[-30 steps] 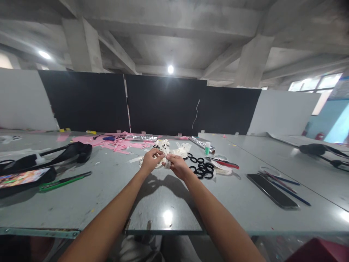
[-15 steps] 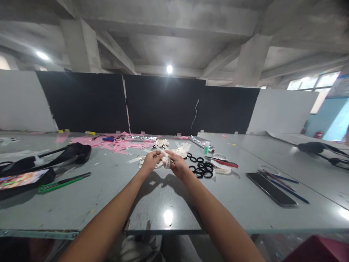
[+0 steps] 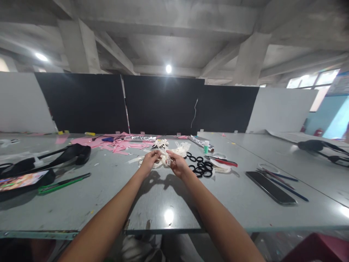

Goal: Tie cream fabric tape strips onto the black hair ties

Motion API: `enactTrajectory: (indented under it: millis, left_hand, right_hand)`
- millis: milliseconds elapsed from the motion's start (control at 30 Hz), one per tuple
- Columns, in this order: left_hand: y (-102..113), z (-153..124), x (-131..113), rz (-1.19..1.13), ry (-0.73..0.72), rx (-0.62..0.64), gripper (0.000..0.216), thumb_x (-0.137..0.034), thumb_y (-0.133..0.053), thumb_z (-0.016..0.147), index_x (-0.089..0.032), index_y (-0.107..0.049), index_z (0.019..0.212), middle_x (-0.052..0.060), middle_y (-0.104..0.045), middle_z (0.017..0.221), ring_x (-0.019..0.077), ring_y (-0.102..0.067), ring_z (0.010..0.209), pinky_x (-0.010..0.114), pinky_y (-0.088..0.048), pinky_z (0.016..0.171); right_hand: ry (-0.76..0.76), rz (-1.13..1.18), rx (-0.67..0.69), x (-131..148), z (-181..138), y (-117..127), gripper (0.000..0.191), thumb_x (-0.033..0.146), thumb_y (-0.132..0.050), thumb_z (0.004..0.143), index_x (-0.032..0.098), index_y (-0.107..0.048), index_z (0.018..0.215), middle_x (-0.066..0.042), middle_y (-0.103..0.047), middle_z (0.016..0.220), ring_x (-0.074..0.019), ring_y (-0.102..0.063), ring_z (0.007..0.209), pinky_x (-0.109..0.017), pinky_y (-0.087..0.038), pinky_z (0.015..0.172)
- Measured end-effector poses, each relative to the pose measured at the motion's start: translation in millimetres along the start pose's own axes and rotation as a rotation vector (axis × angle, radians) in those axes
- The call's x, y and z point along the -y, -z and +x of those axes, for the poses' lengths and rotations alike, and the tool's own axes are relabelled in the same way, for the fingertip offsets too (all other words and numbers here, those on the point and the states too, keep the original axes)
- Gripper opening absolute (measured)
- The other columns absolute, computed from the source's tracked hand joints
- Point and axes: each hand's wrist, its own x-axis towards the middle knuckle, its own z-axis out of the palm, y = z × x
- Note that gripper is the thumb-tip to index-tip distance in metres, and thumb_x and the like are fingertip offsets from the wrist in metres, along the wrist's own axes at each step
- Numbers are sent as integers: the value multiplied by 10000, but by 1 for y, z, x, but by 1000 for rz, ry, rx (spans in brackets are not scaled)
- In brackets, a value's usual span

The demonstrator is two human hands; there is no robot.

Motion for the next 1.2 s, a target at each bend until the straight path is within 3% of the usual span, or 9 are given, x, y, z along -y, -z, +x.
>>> enactTrajectory:
  millis: [167, 333, 467, 533, 667, 767, 867, 1033, 1200]
  left_hand:
    - [-3, -1, 2, -41, -15, 0, 416, -488, -689, 671, -162, -565, 899, 29, -594, 855, 133, -588, 763, 229, -466, 659]
    - [-7, 0, 10, -53, -79, 1, 372, -473, -674, 680, -180, -467, 778, -38, -535, 688, 84, -532, 586, 224, -463, 608]
    - [-9, 1, 14, -58, -83, -85, 347, -454, -650, 691, -182, -448, 763, -40, -529, 675, 68, -499, 537, 207, -444, 557]
    - [-8, 1, 14, -61, -67, -146, 347, -456, -644, 686, -180, -447, 759, -37, -529, 675, 69, -495, 522, 214, -444, 544]
    - [-6, 1, 14, -48, -44, -195, 322, -433, -631, 690, -174, -450, 750, -37, -529, 648, 66, -481, 480, 220, -429, 521]
    - [-4, 1, 14, -26, -47, -175, 296, -415, -621, 702, -172, -460, 758, -45, -518, 621, 67, -481, 473, 214, -413, 513]
    - [-5, 1, 13, -10, -65, -149, 313, -428, -628, 700, -168, -468, 765, -36, -534, 643, 67, -488, 484, 205, -398, 504]
    - [-9, 0, 10, 2, -71, -99, 377, -474, -665, 661, -157, -489, 766, -16, -568, 694, 58, -471, 484, 193, -391, 486]
    - [-7, -1, 9, -8, -53, -162, 356, -470, -656, 657, -170, -489, 752, -47, -500, 607, 72, -478, 488, 184, -396, 471]
  right_hand:
    - [-10, 31, 9, -2, -1, -2, 280, 108, -524, 731, 138, -589, 1002, -22, -629, 693, -95, -549, 505, -171, -478, 463]
    - [48, 36, -23, -5, 1, -4, 182, 178, -588, 741, 153, -604, 921, -31, -616, 779, -99, -579, 609, -179, -509, 536]
    - [140, -43, -43, -10, 7, -1, 237, 196, -565, 726, 179, -573, 963, -12, -581, 754, -113, -565, 620, -234, -519, 577]
    - [240, -215, -105, -12, 10, 2, 250, 147, -520, 690, 197, -555, 932, 12, -540, 704, -117, -536, 608, -261, -511, 589]
    - [629, -846, -109, -13, 6, 6, 173, 97, -452, 645, 195, -561, 738, 0, -527, 744, -141, -491, 703, -297, -465, 726]
    - [789, -1101, -69, -11, -2, 4, 255, 121, -468, 689, 204, -620, 876, -27, -553, 865, -159, -486, 781, -296, -422, 796]
    - [790, -1101, -121, -11, -3, 2, 304, 245, -538, 759, 224, -612, 1053, -31, -573, 910, -154, -498, 756, -278, -420, 765]
    - [732, -1015, -181, -16, 13, 12, 215, 312, -547, 786, 188, -669, 914, -36, -650, 878, -153, -536, 725, -272, -421, 737]
    - [675, -974, -202, -20, 25, 20, 214, 289, -570, 741, 154, -685, 860, -42, -672, 835, -153, -535, 669, -264, -431, 659]
